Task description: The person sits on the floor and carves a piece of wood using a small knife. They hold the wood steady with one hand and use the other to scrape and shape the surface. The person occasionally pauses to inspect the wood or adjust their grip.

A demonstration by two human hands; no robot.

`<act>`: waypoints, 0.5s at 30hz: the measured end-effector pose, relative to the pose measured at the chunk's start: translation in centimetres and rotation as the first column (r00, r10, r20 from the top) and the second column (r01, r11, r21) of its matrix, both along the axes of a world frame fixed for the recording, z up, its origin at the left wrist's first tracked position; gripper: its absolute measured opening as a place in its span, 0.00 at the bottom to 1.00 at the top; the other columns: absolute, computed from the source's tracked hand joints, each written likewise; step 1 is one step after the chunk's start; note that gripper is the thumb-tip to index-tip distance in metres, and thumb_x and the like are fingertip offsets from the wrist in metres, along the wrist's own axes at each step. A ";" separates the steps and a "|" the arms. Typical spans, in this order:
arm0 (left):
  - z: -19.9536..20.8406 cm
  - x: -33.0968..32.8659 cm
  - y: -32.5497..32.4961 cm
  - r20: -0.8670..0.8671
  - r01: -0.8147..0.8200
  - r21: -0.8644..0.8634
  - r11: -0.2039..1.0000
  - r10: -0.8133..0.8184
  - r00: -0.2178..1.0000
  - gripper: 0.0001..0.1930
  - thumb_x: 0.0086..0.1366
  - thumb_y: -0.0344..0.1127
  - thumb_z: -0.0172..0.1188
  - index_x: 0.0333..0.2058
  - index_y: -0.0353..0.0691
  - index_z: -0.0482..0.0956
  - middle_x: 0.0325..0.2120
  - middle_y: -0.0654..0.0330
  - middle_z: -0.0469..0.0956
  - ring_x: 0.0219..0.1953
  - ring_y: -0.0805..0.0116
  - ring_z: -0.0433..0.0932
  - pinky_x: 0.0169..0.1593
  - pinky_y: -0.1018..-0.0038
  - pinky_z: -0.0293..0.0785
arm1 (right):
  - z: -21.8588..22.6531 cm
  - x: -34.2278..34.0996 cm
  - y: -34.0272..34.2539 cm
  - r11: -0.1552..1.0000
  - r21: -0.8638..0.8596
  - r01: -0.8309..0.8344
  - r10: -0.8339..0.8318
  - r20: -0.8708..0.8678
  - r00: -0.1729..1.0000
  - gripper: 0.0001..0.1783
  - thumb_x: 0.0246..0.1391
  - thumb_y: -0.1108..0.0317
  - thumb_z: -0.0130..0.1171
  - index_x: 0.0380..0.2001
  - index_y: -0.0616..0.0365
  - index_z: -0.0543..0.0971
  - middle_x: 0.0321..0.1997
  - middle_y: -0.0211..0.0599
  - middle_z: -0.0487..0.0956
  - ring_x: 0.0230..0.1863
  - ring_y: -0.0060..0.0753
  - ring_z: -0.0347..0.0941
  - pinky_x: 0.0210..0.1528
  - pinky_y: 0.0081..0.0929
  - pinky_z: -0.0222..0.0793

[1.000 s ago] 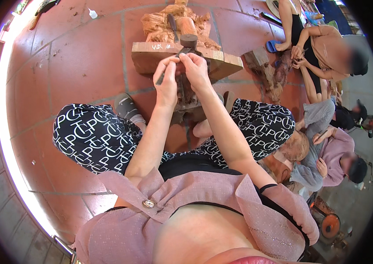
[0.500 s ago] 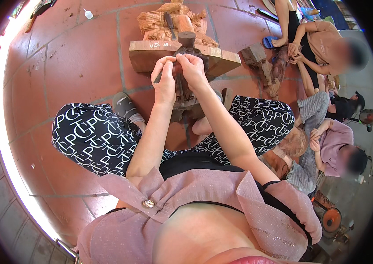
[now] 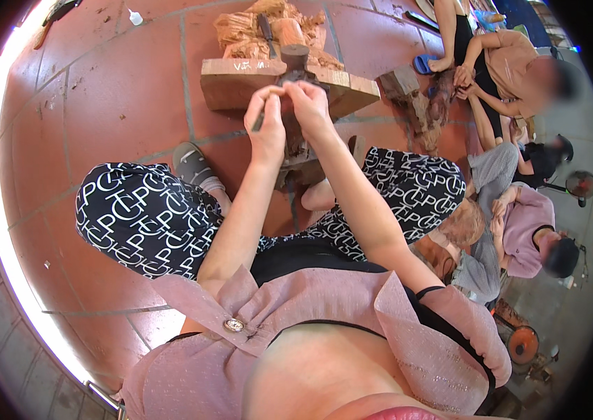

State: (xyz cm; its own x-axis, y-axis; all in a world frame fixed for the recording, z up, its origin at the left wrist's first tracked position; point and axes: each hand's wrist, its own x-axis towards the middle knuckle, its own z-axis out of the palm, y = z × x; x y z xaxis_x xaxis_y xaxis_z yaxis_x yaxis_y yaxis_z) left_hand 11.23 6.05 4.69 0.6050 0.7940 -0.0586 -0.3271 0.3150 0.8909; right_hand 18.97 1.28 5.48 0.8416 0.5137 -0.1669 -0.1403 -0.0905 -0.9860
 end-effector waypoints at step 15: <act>3.0 -0.7 -2.2 -0.181 -0.009 0.722 0.692 0.201 0.963 0.16 0.58 0.34 0.55 0.44 0.35 0.73 0.44 0.50 0.73 0.46 0.52 0.70 0.52 0.63 0.64 | 3.1 0.7 -1.9 0.986 0.164 -0.030 0.080 -0.310 0.947 0.08 0.56 0.68 0.51 0.24 0.56 0.75 0.21 0.20 0.69 0.22 0.10 0.60 0.23 0.13 0.55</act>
State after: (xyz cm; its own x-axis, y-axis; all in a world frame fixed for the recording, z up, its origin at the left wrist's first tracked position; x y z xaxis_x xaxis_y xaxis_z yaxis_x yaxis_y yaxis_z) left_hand 10.56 3.86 7.66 0.5597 0.7115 0.4248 -0.0769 -0.4657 0.8816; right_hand 19.67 -0.61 8.58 0.7290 0.5984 -0.3325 -0.4444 0.0442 -0.8948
